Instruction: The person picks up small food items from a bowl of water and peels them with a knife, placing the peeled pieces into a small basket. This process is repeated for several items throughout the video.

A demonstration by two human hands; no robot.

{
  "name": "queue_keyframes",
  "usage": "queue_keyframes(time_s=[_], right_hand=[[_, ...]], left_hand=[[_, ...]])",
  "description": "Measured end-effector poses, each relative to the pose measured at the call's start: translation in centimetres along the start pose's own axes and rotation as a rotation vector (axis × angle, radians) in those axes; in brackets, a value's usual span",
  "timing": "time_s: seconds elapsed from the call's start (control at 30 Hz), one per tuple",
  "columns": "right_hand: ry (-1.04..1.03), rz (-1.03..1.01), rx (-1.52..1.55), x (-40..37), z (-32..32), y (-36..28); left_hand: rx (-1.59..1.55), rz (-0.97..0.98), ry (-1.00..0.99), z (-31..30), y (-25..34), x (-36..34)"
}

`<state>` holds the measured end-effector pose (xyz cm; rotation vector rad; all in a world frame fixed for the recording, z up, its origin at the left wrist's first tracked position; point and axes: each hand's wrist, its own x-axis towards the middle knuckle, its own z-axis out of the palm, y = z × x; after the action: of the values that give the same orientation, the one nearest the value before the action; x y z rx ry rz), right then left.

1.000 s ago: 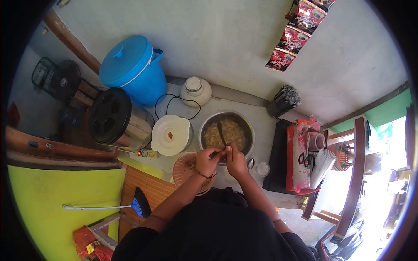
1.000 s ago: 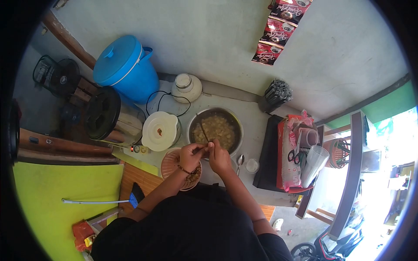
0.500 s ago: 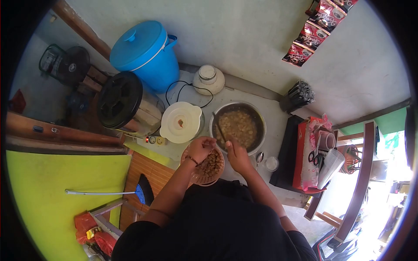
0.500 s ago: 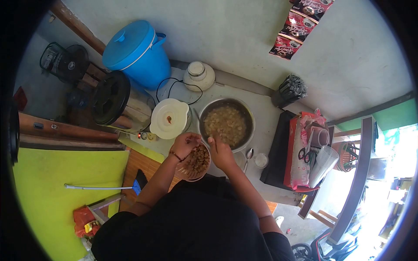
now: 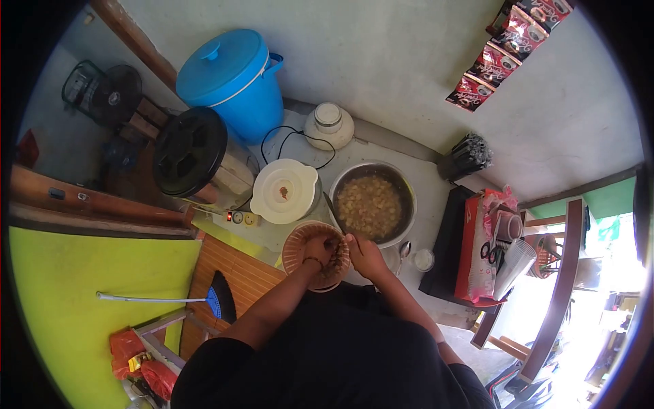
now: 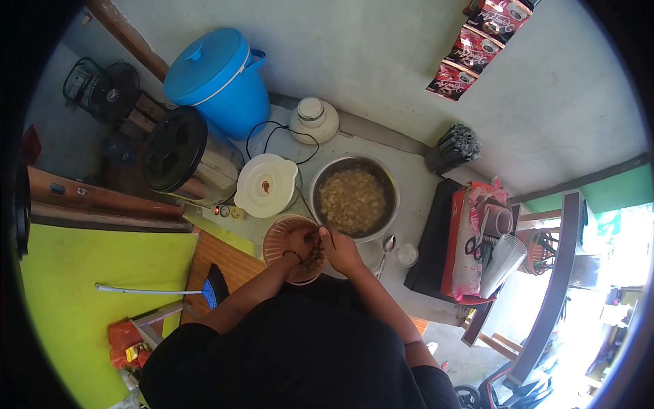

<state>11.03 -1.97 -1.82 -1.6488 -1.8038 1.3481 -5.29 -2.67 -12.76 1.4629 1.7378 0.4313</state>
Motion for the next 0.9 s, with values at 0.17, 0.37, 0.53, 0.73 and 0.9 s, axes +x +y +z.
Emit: queue_keyframes(time_s=[0.17,0.37,0.53,0.73,0.9], right_hand=[[-0.062,0.034,0.294,-0.3,-0.6,1.7],[0.037,-0.05,0.289,-1.3,-2.0,-0.1],[0.142,-0.148,0.167,-1.9,-2.8,-2.2],[0.329,-0.149,-0.012,-1.7,-3.2,-2.2],[0.418,-0.138,0.098,-0.1,-2.7,0.0]], left_hand=[[0.032,0.087,-0.044,-1.7,-0.5,-0.5],[-0.994,0.036,-0.101,-4.9,3.1,-1.4],[-1.076,0.014,-0.036,-6.0,8.8,-2.2],[-1.163,0.098,-0.045,-4.4,10.8,-1.6],[-1.1,0.157,-0.146,-3.5,11.3,-1.7]])
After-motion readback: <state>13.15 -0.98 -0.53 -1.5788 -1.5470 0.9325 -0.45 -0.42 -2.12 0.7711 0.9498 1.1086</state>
